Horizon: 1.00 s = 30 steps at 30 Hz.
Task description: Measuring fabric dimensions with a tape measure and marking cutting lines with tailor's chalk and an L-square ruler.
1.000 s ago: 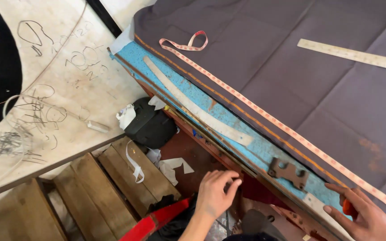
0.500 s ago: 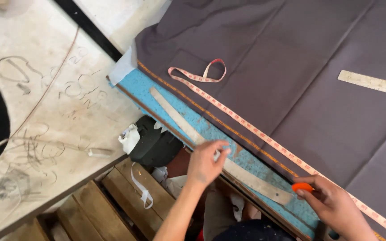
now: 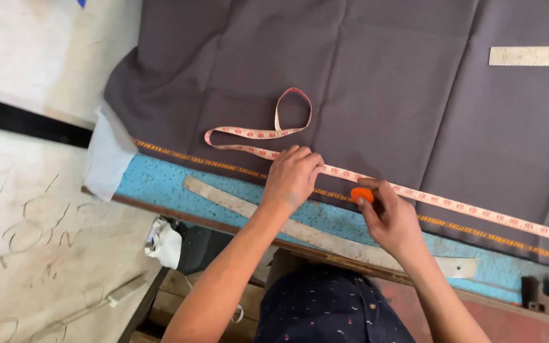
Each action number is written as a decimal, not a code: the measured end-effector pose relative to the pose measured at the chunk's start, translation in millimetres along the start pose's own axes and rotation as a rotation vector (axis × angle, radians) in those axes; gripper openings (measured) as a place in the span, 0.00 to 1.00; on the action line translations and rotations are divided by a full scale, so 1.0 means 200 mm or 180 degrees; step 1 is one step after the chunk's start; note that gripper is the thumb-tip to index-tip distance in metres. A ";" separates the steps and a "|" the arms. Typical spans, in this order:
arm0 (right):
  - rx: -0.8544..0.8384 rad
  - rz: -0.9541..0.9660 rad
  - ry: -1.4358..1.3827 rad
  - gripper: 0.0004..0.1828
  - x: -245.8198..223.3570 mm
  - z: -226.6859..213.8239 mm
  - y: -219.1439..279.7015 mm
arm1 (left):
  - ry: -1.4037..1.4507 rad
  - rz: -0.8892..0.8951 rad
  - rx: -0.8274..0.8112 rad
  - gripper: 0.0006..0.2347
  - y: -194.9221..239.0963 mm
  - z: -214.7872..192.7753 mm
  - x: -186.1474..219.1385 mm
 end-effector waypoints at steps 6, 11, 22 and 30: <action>0.0425 0.0214 0.0120 0.17 -0.16 0.27 -0.13 | 0.0485 0.0124 -0.0107 0.04 0.00 0.00 -0.09; 0.0643 0.0208 0.0176 0.13 -0.14 0.39 -0.16 | 0.0661 0.0160 -0.0004 0.04 0.01 0.02 -0.11; 0.0772 0.0104 0.0535 0.12 -0.18 0.45 -0.20 | 0.0800 0.0162 0.0045 0.04 0.00 0.03 -0.13; 0.0409 0.0014 0.1630 0.10 -0.20 0.50 -0.22 | 0.0660 0.0182 0.0110 0.06 -0.01 0.07 -0.15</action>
Point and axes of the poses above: each hand's wrist, its own y-axis away from the middle knuckle, its own z-axis out of the palm, x = y × z, the point moved 3 cm from there along -y, towards the middle knuckle, and after that the axes turned 6 degrees about -z, right-handed, at the moved point
